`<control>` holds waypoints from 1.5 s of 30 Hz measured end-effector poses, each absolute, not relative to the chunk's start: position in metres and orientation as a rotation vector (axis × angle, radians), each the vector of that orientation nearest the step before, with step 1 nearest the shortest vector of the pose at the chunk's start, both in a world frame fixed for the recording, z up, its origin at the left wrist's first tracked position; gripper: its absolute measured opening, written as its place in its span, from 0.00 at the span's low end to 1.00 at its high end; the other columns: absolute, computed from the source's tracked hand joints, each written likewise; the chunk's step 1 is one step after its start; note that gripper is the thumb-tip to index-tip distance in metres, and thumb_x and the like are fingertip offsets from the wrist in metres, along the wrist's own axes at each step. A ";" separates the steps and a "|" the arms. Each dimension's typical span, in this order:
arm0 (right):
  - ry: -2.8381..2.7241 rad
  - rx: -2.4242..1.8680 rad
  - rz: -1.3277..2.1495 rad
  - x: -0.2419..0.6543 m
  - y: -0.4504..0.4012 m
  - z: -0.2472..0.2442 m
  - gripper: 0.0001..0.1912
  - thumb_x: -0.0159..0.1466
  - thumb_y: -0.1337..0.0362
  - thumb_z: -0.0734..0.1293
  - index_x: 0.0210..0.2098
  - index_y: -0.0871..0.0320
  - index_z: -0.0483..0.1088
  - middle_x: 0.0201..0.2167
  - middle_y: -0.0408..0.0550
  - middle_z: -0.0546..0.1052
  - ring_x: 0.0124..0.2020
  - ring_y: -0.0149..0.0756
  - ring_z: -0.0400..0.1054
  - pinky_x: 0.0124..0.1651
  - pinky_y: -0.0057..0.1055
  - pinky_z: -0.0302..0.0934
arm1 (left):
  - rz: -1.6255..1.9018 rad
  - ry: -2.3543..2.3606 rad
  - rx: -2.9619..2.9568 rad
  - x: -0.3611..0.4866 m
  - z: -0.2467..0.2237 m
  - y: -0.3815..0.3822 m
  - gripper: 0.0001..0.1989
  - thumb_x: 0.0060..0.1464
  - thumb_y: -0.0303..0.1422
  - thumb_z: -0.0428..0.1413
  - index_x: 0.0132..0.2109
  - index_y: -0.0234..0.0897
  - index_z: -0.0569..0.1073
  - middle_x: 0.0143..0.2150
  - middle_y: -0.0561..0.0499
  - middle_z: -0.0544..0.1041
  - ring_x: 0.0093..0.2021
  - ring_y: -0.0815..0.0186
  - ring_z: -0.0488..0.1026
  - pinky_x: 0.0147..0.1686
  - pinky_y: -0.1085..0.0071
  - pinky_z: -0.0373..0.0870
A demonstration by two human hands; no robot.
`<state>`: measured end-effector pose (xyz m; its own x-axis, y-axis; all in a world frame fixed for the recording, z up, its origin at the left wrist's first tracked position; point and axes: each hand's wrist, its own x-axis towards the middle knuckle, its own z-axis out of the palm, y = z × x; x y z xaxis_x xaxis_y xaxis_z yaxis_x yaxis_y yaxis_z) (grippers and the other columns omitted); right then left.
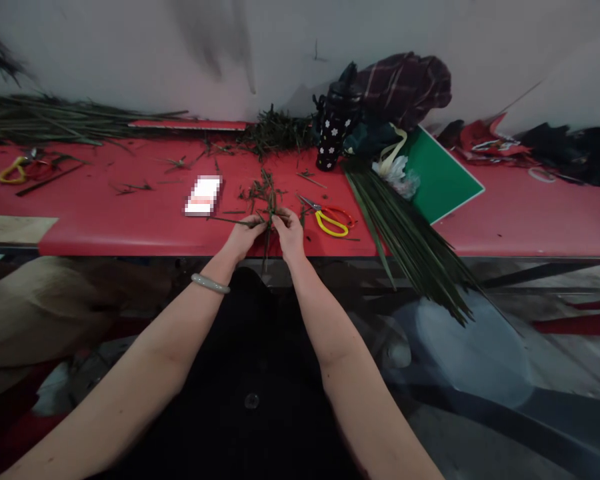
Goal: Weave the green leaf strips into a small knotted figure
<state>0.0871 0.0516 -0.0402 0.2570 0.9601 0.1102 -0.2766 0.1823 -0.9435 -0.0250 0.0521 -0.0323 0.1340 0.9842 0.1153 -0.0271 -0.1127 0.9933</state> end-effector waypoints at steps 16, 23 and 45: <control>-0.831 -0.916 1.172 0.099 0.056 -0.044 0.08 0.47 0.62 0.67 0.27 0.57 0.67 0.25 0.39 0.72 0.25 0.25 0.63 0.31 0.25 0.59 | 1.073 0.782 0.900 -0.027 -0.023 0.051 0.10 0.45 0.34 0.57 0.35 0.34 0.69 0.29 0.53 0.73 0.27 0.74 0.69 0.34 0.74 0.66; -0.884 -0.950 1.173 0.094 0.063 -0.051 0.09 0.46 0.62 0.67 0.28 0.58 0.68 0.27 0.39 0.72 0.31 0.26 0.65 0.39 0.28 0.59 | 1.040 0.754 0.881 -0.031 -0.024 0.053 0.12 0.42 0.34 0.60 0.35 0.35 0.68 0.30 0.55 0.72 0.28 0.75 0.69 0.34 0.74 0.67; -1.028 -1.005 0.955 0.094 0.032 -0.012 0.12 0.51 0.58 0.66 0.32 0.57 0.67 0.30 0.43 0.73 0.32 0.28 0.66 0.40 0.28 0.61 | 1.368 0.851 0.899 -0.022 -0.004 0.030 0.14 0.37 0.31 0.61 0.35 0.34 0.71 0.27 0.55 0.72 0.27 0.74 0.68 0.35 0.74 0.66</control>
<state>0.0938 0.0318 -0.0122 0.2367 0.9471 0.2168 -0.1461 0.2554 -0.9557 -0.0221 0.0296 -0.0037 0.0310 0.9994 0.0150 -0.4282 -0.0003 0.9037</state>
